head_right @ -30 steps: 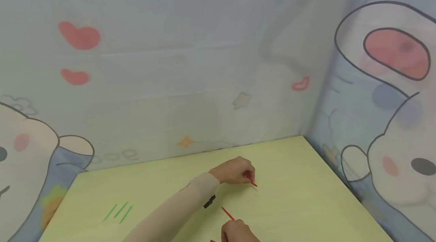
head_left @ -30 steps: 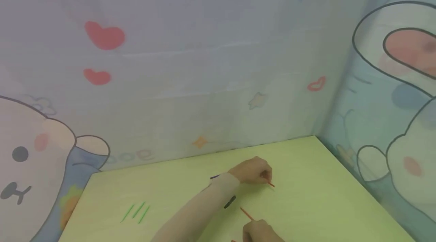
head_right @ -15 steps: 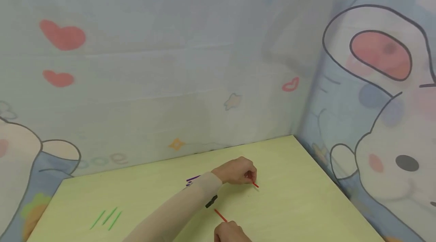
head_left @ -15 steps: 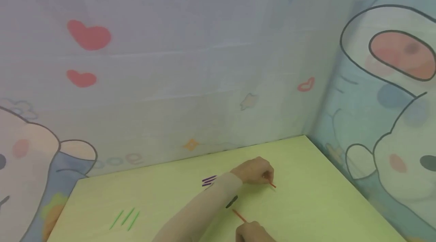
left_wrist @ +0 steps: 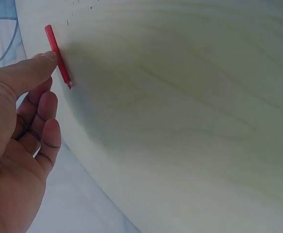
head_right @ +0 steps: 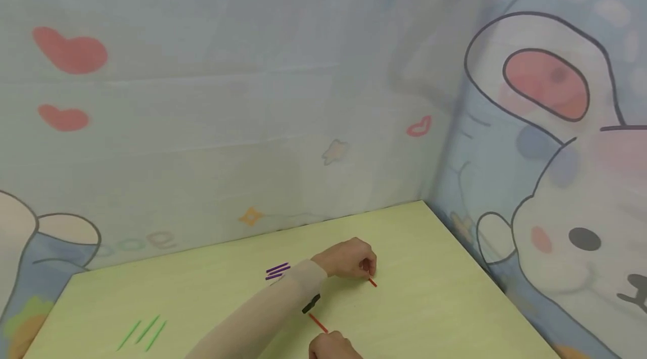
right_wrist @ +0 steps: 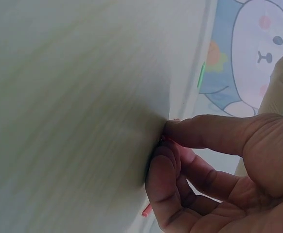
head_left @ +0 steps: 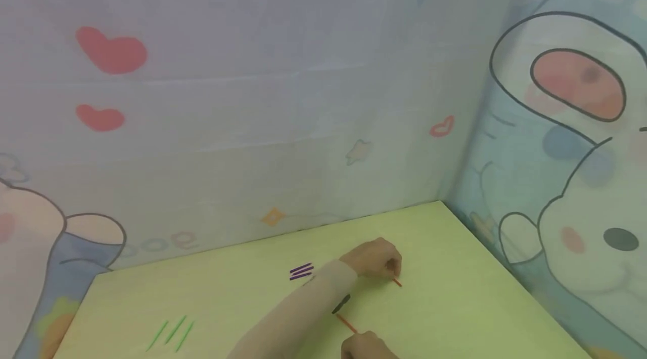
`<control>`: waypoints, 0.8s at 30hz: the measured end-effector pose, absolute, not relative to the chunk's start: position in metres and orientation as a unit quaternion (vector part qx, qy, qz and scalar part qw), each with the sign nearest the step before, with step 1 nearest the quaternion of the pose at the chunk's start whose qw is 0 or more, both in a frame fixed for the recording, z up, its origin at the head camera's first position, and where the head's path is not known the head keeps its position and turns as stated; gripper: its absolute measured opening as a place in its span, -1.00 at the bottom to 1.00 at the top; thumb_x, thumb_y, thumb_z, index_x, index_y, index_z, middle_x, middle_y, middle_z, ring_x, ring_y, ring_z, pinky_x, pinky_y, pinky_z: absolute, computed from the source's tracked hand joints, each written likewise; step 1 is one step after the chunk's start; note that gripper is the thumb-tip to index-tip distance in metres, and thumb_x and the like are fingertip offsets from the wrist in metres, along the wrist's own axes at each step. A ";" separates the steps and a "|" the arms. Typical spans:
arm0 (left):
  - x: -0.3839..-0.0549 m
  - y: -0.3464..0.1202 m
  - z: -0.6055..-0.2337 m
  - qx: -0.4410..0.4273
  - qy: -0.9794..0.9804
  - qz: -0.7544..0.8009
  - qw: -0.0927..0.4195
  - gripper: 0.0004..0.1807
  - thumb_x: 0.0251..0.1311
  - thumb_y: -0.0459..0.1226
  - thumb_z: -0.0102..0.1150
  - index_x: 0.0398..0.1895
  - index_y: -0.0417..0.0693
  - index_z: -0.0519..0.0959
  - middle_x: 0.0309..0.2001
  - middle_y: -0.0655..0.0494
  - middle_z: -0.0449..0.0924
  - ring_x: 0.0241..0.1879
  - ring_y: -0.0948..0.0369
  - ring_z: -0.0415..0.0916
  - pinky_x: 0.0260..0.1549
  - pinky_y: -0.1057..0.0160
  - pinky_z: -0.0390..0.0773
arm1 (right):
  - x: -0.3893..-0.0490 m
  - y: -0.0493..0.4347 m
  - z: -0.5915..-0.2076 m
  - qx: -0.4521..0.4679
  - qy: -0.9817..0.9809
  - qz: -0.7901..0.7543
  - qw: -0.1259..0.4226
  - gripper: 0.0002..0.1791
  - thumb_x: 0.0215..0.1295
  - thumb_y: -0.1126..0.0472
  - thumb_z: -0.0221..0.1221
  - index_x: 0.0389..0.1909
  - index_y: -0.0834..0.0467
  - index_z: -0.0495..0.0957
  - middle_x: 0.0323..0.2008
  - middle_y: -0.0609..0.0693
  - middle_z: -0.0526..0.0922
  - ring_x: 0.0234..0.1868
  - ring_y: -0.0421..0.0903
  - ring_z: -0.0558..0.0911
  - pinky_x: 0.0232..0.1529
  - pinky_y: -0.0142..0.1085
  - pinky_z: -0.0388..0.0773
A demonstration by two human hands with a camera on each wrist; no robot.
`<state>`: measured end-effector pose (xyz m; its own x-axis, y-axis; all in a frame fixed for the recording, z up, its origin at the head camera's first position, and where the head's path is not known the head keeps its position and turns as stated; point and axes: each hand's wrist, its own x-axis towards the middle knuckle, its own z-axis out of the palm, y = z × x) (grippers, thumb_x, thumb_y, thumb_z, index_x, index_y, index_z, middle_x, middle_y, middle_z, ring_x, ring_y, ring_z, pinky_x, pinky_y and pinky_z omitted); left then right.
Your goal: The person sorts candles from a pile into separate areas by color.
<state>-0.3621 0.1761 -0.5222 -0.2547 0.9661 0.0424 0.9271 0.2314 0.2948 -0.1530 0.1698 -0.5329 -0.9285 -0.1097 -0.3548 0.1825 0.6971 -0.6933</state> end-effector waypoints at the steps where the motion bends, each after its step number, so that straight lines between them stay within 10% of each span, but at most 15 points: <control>1: -0.362 0.175 -0.522 0.603 0.783 0.130 0.075 -0.87 0.23 -0.37 0.35 -0.33 0.09 0.76 -0.34 0.39 0.66 -0.35 0.48 0.46 -0.32 0.58 0.44 | -0.153 0.169 -0.534 0.021 0.903 -0.386 0.189 -0.84 0.13 0.27 0.34 -0.57 0.12 0.58 -0.62 -0.07 0.48 -0.55 -0.09 0.40 -0.48 -0.23 0.38; 24: -0.364 0.160 -0.509 0.578 0.802 0.143 0.048 -0.95 0.36 -0.25 0.35 -0.26 0.10 0.77 -0.26 0.42 0.67 -0.25 0.50 0.49 -0.18 0.56 0.47 | -0.152 0.166 -0.535 0.037 0.906 -0.370 0.201 -0.78 0.17 0.23 0.40 -0.55 0.14 0.56 -0.61 -0.03 0.47 -0.53 -0.05 0.42 -0.44 -0.17 0.38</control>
<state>-0.3637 0.1603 -0.5086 -0.3269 0.9409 0.0891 0.9136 0.2904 0.2846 -0.1521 0.1657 -0.5350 -0.9164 -0.0812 -0.3918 0.2162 0.7234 -0.6557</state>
